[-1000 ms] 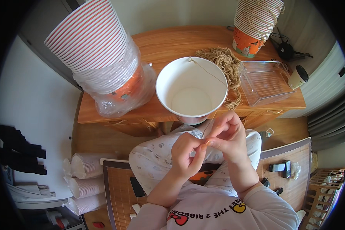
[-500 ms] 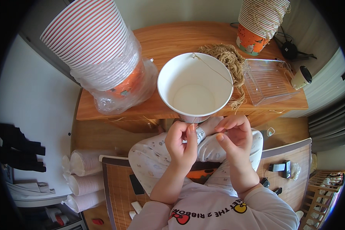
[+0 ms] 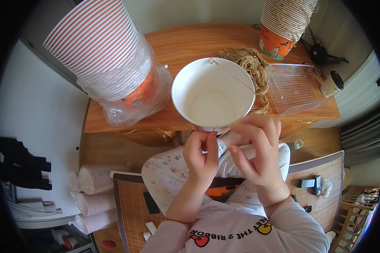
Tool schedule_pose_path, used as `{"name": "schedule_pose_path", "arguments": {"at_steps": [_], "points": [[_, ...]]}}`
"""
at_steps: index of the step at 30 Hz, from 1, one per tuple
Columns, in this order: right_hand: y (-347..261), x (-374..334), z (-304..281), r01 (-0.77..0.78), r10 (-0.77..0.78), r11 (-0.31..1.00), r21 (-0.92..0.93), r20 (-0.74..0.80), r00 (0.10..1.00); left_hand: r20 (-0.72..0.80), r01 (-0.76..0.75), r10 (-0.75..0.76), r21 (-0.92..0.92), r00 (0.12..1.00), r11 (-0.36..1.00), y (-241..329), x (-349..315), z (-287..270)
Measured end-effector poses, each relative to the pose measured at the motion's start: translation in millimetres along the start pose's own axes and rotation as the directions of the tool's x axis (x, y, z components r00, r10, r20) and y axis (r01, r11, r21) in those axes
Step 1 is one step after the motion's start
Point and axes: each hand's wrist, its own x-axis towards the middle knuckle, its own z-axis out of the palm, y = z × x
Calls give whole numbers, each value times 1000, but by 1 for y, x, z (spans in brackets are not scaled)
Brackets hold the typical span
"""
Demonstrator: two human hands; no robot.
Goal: Attaching string handles to paper buckets.
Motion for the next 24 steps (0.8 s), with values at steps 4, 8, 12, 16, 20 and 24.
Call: {"name": "schedule_pose_path", "arguments": {"at_steps": [4, 8, 12, 16, 20, 24], "points": [[-10, 26, -4, 105, -79, 974, -203, 134, 988, -81, -3, -4, -77, 997, 997, 2, 2, 4], [-10, 37, -5, 147, -89, 966, -212, 263, 961, -29, 37, -39, -70, 999, 997, 5, 3, 3], [-11, 41, -5, 151, -83, 966, -211, 299, 951, -6, 44, -44, -84, 999, 996, 9, 5, 4], [-7, 43, -3, 79, -40, 991, -105, 334, 942, -42, 24, -28, -89, 999, 996, 6, 6, 7], [-4, 45, -4, 12, -1, 1000, -29, 363, 932, 6, 99, -100, -198, 995, 975, 5, 3, 3], [-7, 45, -7, -89, 75, 996, 10, 442, 894, 16, 78, -76, -208, 997, 975, 3, 0, 0]]}}
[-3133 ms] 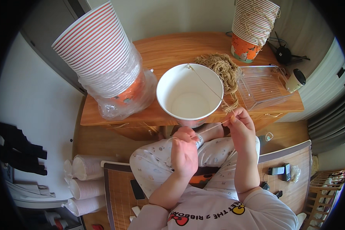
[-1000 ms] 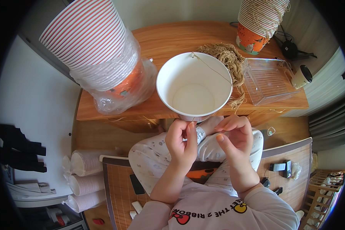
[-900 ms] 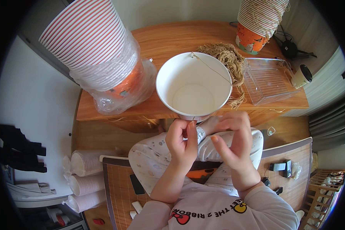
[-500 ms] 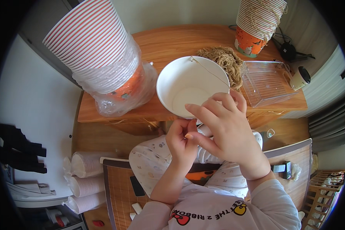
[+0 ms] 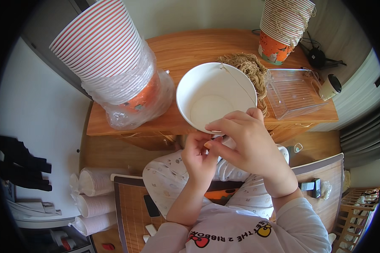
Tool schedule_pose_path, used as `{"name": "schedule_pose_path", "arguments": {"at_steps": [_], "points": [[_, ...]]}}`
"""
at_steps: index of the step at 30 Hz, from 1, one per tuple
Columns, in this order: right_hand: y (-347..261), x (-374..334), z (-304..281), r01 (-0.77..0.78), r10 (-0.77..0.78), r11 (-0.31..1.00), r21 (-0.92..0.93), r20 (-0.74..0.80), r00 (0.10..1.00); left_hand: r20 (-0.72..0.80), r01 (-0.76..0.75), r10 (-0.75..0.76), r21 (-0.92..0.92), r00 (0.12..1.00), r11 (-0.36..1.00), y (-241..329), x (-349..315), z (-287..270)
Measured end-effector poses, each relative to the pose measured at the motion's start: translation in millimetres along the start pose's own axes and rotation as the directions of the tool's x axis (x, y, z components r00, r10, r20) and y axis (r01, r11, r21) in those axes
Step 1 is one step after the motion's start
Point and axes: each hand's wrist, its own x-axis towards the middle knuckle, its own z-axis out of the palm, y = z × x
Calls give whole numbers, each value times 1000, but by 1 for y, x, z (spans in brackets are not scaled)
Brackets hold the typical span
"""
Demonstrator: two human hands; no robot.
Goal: Attaching string handles to paper buckets.
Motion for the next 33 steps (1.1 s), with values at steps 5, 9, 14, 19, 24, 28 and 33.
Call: {"name": "schedule_pose_path", "arguments": {"at_steps": [5, 9, 14, 19, 24, 28, 33], "points": [[12, -3, 17, 272, -257, 962, 15, -275, 927, 65, 134, -118, -425, 991, 895, 9, 1, -11], [22, -28, 22, 414, -431, 902, -122, -273, 860, 195, 238, -177, -357, 965, 903, 13, 8, -22], [37, -48, 54, 440, -494, 866, -236, -278, 824, 387, 430, -257, -476, 886, 767, 13, 20, -31], [36, -52, 54, 418, -450, 893, -169, -305, 839, 410, 475, -317, -373, 855, 797, 15, 28, -34], [29, -49, 75, 233, -188, 972, 7, -568, 802, 357, 445, -325, -339, 876, 829, 22, 27, -28], [27, -42, 87, 100, -84, 995, -4, -580, 810, 437, 474, -311, -336, 844, 814, 27, 28, -29], [31, -39, 90, 88, -18, 992, 87, -607, 795, 437, 453, -301, -300, 847, 840, 25, 26, -32]]}}
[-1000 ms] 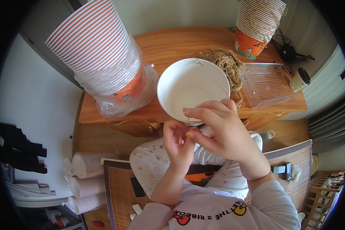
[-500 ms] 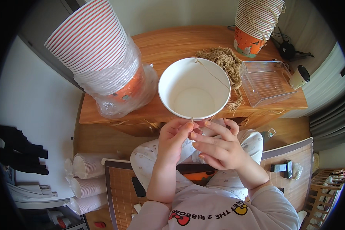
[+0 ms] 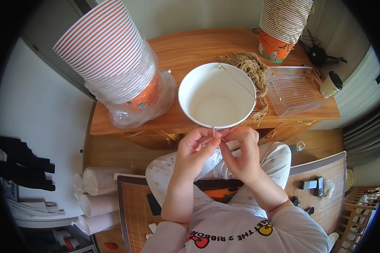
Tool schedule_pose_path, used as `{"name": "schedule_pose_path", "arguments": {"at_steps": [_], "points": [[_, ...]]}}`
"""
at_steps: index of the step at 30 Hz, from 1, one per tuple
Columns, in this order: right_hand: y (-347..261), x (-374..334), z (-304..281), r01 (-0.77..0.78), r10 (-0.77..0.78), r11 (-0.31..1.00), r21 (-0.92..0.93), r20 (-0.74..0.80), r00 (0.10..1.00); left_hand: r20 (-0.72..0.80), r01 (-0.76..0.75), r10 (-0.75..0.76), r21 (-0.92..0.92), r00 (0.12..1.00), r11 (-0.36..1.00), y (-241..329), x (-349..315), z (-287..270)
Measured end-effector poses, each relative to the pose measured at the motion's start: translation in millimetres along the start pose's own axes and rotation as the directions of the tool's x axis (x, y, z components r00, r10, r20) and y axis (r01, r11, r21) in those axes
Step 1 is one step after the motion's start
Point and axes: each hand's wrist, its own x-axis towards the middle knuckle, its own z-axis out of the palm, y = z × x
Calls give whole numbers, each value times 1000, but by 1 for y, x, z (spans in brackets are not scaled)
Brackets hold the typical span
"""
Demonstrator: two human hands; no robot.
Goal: Attaching string handles to paper buckets.
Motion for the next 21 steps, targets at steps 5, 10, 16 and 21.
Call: {"name": "schedule_pose_path", "arguments": {"at_steps": [5, 10, 16, 21], "points": [[4, -6, -11, -41, 43, 991, 129, -12, 999, -50, -92, 105, 210, 993, 973, -8, 1, -6], [-1, -7, -13, 69, -68, 995, 68, -17, 998, -70, -178, 192, 167, 979, 970, -13, 4, -1], [0, -8, -7, 187, -187, 981, -52, 0, 982, -147, -174, 170, -13, 974, 985, -16, 3, 12], [3, -7, -5, 95, -96, 995, -25, -33, 995, -174, -127, 107, -107, 979, 986, -17, 5, 9]]}}
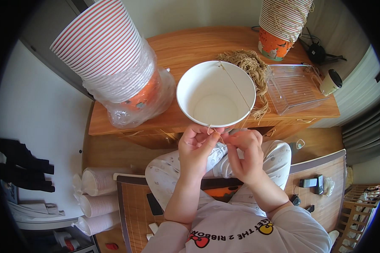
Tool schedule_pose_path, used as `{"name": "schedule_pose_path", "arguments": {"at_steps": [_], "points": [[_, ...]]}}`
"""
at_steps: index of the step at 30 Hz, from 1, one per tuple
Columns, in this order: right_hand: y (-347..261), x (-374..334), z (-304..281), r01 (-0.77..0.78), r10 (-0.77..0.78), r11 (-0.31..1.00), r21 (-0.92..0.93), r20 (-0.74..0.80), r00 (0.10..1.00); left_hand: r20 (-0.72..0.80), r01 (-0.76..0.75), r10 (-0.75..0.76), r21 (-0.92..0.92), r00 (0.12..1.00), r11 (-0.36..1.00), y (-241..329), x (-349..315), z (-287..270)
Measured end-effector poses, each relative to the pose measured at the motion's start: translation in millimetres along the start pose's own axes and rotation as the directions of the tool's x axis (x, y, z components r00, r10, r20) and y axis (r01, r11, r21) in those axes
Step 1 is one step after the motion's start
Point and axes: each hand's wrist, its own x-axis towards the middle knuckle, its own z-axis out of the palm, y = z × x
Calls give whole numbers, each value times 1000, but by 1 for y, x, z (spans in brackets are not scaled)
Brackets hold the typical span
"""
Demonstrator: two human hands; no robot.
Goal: Attaching string handles to paper buckets.
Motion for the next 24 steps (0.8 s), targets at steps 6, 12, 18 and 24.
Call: {"name": "schedule_pose_path", "arguments": {"at_steps": [6, 12, 18, 24], "points": [[-2, 4, 1, -28, 32, 996, 85, -48, 998, -10, 6, -7, -95, 1000, 995, -5, 0, 1], [-4, 6, -1, 84, -73, 994, 69, -150, 986, 13, -21, 22, -77, 1000, 997, -6, 0, 2], [-2, 14, 3, 114, -119, 993, -37, -211, 970, 12, -15, 16, -19, 1000, 1000, -7, -1, 1], [0, 9, 1, -2, 22, 992, 126, -154, 988, 96, 83, -65, -198, 993, 977, -12, -7, -10]]}}
